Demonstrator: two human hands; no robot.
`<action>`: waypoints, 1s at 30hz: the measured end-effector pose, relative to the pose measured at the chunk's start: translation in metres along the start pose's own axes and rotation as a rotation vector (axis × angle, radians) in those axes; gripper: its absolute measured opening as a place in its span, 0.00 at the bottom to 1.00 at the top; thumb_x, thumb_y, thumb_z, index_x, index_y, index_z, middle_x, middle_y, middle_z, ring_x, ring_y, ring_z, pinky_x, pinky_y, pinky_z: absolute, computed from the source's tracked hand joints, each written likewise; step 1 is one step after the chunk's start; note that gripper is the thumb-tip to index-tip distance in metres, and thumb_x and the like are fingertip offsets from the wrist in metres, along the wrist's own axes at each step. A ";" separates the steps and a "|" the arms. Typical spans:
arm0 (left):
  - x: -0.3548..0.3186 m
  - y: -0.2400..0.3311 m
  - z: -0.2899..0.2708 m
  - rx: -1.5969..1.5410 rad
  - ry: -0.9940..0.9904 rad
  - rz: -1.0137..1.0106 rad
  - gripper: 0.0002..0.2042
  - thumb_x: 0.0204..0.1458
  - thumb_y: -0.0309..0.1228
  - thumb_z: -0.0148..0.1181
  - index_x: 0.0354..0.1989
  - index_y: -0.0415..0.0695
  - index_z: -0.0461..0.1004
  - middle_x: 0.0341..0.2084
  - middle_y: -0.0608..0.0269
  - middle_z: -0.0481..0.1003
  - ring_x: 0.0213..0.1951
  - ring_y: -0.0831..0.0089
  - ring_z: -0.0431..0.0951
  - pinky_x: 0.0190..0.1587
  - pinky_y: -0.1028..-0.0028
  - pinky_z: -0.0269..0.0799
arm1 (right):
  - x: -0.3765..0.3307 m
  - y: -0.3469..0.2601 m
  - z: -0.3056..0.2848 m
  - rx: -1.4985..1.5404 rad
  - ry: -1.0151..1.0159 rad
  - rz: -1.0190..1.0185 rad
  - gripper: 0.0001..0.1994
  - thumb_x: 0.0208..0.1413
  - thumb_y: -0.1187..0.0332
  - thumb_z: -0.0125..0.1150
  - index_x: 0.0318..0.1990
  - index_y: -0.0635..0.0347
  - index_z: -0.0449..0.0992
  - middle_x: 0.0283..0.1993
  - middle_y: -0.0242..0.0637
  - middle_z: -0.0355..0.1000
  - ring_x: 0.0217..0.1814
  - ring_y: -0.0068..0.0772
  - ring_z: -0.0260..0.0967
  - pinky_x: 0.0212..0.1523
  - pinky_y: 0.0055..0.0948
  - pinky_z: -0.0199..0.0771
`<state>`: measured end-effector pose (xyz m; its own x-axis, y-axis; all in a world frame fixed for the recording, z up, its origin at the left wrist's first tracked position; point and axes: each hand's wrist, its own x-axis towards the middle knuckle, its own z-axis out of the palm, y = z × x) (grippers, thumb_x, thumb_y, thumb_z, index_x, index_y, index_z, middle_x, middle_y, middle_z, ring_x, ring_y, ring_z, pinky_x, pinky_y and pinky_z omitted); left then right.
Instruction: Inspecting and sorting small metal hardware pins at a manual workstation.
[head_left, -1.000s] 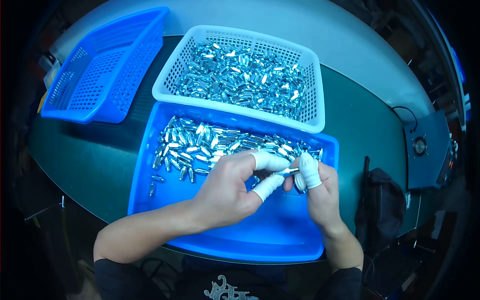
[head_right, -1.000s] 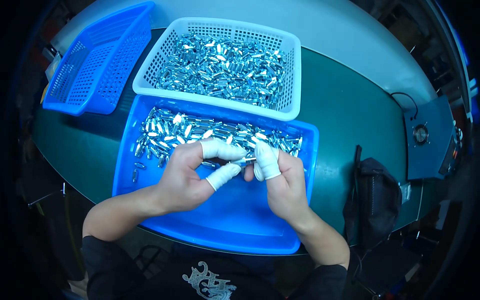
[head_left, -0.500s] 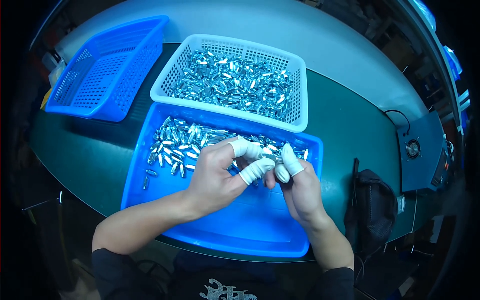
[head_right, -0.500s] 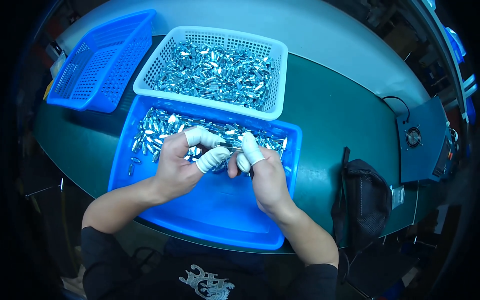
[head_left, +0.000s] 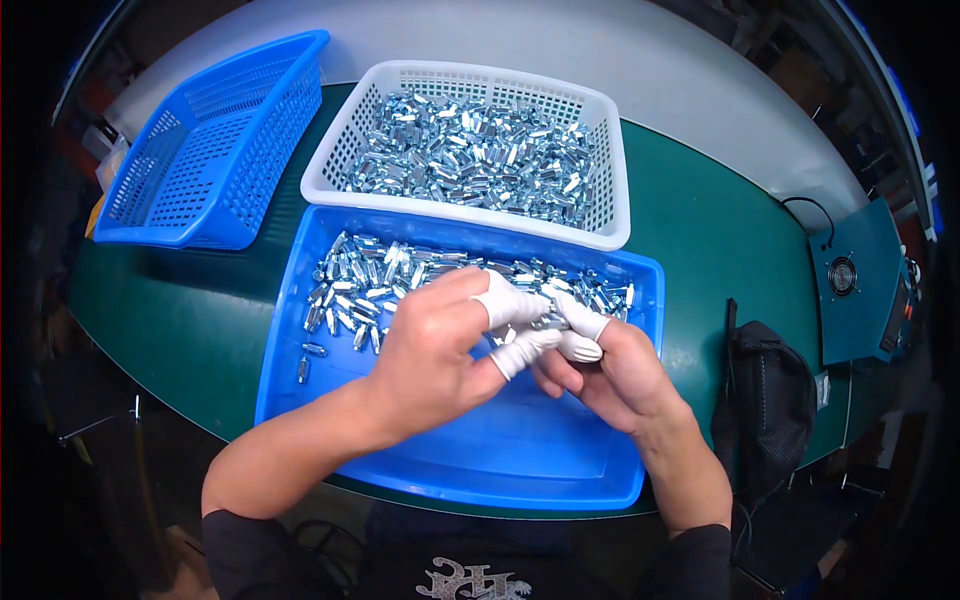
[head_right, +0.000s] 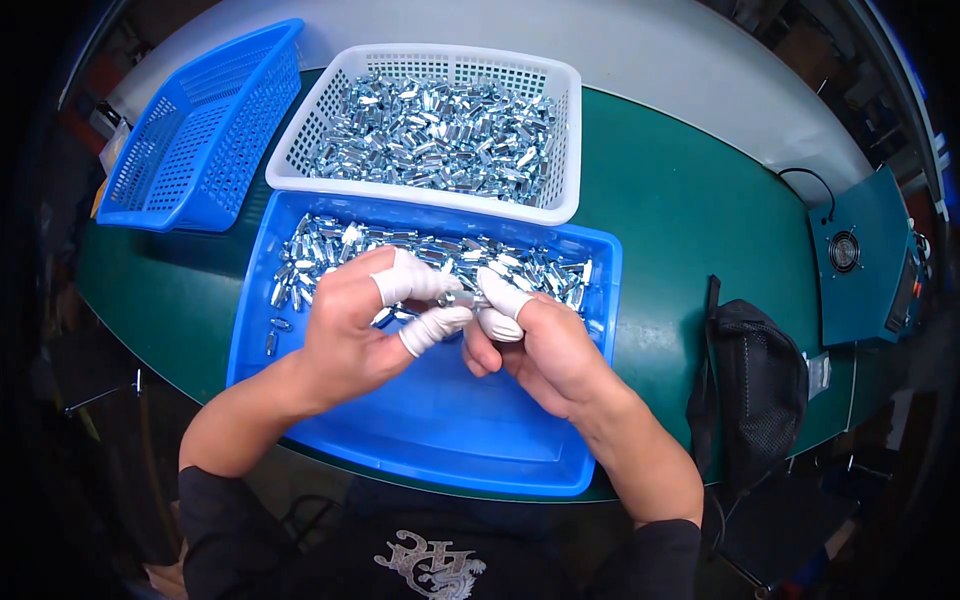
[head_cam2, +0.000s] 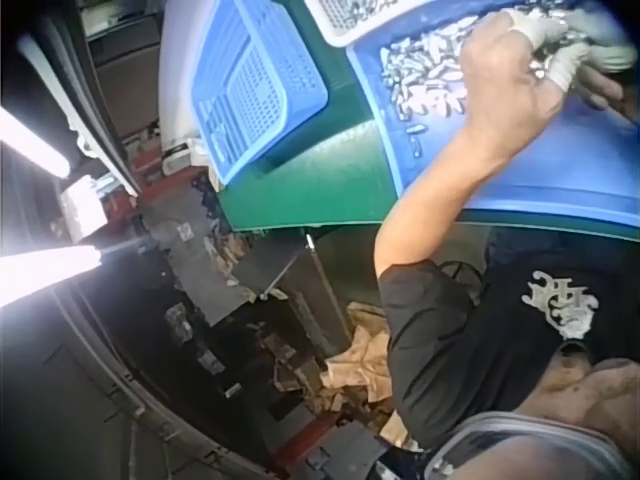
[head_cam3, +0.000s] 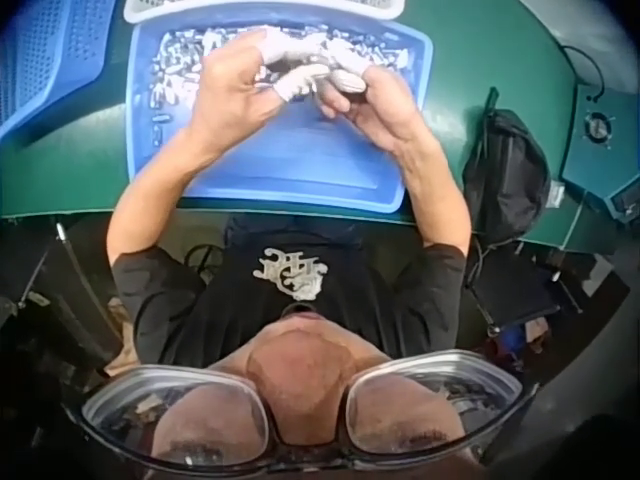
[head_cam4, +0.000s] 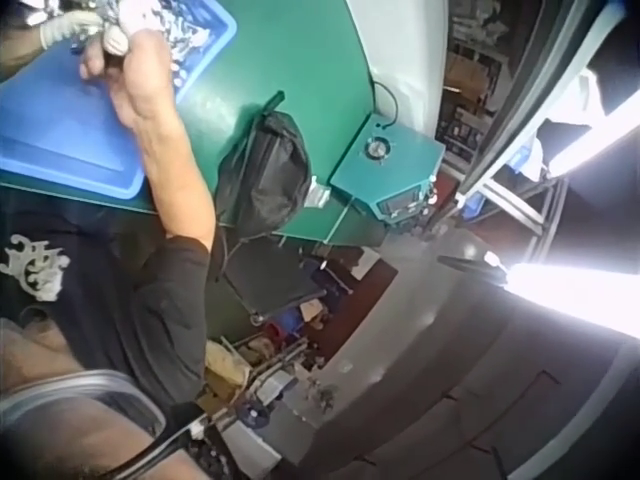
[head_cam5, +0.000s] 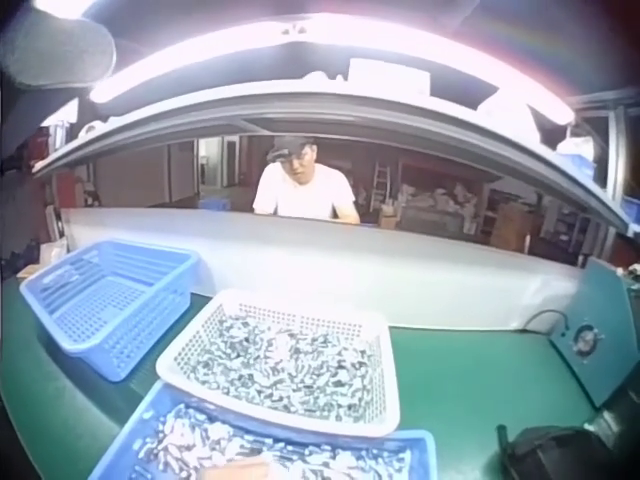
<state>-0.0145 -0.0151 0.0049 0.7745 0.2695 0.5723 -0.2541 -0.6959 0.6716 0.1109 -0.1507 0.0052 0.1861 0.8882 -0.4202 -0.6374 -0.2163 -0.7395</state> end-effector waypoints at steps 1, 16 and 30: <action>0.000 -0.002 -0.002 -0.004 0.000 -0.003 0.09 0.41 0.25 0.67 0.33 0.41 0.77 0.22 0.60 0.75 0.23 0.68 0.74 0.26 0.73 0.67 | 0.000 0.000 -0.001 0.000 0.004 0.003 0.19 0.63 0.58 0.37 0.37 0.64 0.70 0.16 0.32 0.60 0.20 0.27 0.56 0.28 0.27 0.61; 0.016 -0.026 -0.019 0.255 0.005 -0.136 0.14 0.38 0.24 0.66 0.37 0.41 0.75 0.30 0.60 0.74 0.24 0.69 0.70 0.27 0.74 0.67 | 0.000 0.000 0.001 -0.112 0.298 -0.395 0.21 0.63 0.54 0.39 0.24 0.60 0.67 0.16 0.32 0.59 0.25 0.27 0.58 0.31 0.27 0.59; -0.008 -0.015 0.007 0.295 -0.395 -0.230 0.07 0.39 0.26 0.61 0.28 0.40 0.72 0.23 0.57 0.72 0.30 0.62 0.74 0.33 0.65 0.70 | 0.000 -0.001 0.006 -0.117 0.315 -0.410 0.22 0.63 0.55 0.42 0.23 0.61 0.69 0.17 0.33 0.62 0.24 0.24 0.59 0.30 0.24 0.59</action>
<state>-0.0126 -0.0111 -0.0132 0.9642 0.2053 0.1676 0.0766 -0.8213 0.5653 0.1071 -0.1479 0.0089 0.6297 0.7483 -0.2084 -0.3808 0.0635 -0.9225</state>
